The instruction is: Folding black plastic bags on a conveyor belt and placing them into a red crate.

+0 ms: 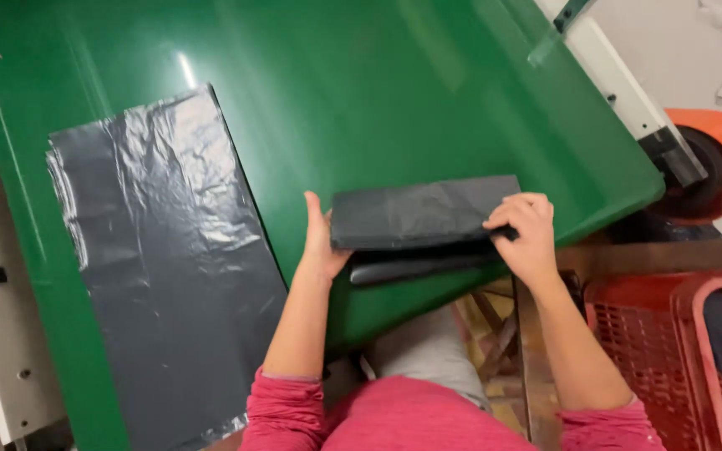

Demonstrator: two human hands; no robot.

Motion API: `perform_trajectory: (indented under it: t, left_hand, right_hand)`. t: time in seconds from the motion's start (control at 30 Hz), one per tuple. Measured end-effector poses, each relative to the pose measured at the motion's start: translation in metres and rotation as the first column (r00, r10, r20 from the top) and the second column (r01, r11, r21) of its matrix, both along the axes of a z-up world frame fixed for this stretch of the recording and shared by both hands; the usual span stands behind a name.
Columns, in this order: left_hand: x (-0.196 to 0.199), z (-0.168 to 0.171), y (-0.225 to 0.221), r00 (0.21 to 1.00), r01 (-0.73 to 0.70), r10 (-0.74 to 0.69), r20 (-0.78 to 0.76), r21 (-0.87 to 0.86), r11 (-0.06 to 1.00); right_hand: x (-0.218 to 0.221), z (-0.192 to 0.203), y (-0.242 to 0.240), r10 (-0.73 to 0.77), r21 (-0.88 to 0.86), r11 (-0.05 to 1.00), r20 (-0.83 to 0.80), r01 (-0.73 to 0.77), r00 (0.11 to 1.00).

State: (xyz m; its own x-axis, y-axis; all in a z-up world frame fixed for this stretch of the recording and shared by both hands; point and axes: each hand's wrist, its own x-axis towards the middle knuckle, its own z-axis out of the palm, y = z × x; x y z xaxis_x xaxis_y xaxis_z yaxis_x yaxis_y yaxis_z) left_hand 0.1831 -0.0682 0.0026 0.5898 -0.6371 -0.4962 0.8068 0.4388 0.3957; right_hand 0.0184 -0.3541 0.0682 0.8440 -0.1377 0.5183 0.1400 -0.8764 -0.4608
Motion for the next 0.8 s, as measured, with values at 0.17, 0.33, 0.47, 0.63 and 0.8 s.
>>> perform_trajectory:
  t: [0.17,0.33,0.47,0.63,0.8]
  left_hand:
    - [-0.023,-0.053,0.008,0.944,-0.123,0.075,0.321,0.131,0.984]
    - [-0.091,0.029,0.028,0.311,-0.558,-0.250,0.917,0.389,0.733]
    - [-0.106,0.063,0.042,-0.459,-0.826,-0.795,0.396,0.139,0.546]
    - [-0.092,0.000,0.024,-0.581,-0.515,-0.808,0.095,0.726,0.455]
    - [-0.049,0.061,-0.003,-0.457,-0.084,-0.781,0.425,0.854,0.514]
  right_hand:
    - [-0.047,-0.023,0.007,-0.087,-0.156,0.985,-0.086,0.073,0.992]
    - [-0.051,-0.012,0.012,-0.136,-0.255,0.961,-0.102,0.107,0.985]
    - [-0.036,0.037,0.072,0.001,-0.410,0.909,-0.189,-0.080,0.982]
    - [-0.035,-0.022,0.129,0.323,-0.164,0.919,-0.211,-0.359,0.923]
    - [-0.058,-0.065,0.119,0.359,-0.052,0.925,-0.200,-0.376,0.911]
